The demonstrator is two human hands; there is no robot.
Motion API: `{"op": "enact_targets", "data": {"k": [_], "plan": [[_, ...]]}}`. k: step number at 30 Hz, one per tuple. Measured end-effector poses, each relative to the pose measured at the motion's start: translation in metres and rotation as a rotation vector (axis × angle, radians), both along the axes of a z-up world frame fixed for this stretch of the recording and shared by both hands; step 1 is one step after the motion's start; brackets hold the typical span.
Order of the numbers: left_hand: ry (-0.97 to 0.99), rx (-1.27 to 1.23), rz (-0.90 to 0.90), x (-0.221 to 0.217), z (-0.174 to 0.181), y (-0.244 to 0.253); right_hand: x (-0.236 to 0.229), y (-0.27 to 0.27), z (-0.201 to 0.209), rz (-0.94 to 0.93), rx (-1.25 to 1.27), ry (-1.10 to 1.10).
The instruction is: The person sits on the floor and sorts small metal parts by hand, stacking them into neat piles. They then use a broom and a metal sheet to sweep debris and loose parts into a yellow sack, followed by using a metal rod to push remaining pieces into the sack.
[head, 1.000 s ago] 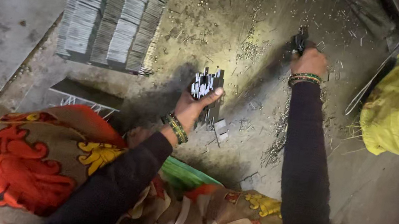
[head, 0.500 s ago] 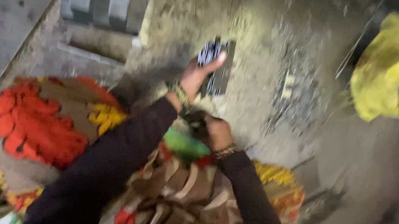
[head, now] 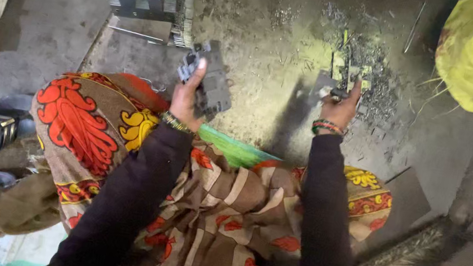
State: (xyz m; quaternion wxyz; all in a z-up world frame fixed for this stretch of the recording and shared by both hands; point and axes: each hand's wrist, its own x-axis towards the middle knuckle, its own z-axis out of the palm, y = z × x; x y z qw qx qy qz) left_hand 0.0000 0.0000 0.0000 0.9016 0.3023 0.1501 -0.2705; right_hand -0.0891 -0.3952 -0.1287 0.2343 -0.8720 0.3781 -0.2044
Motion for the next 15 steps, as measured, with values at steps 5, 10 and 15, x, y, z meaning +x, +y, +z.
{"op": "enact_targets", "data": {"k": [5,10,15], "plan": [[0.073,-0.002,-0.015,-0.008,-0.017,0.000,-0.006,0.022,-0.007,0.125,0.003,0.256],[0.058,-0.021,-0.050,-0.005,-0.039,-0.012,-0.006,0.048,-0.001,0.164,0.613,0.039],[0.041,-0.097,-0.045,0.007,-0.049,-0.027,0.008,0.118,-0.019,0.640,0.395,-0.016]]}}
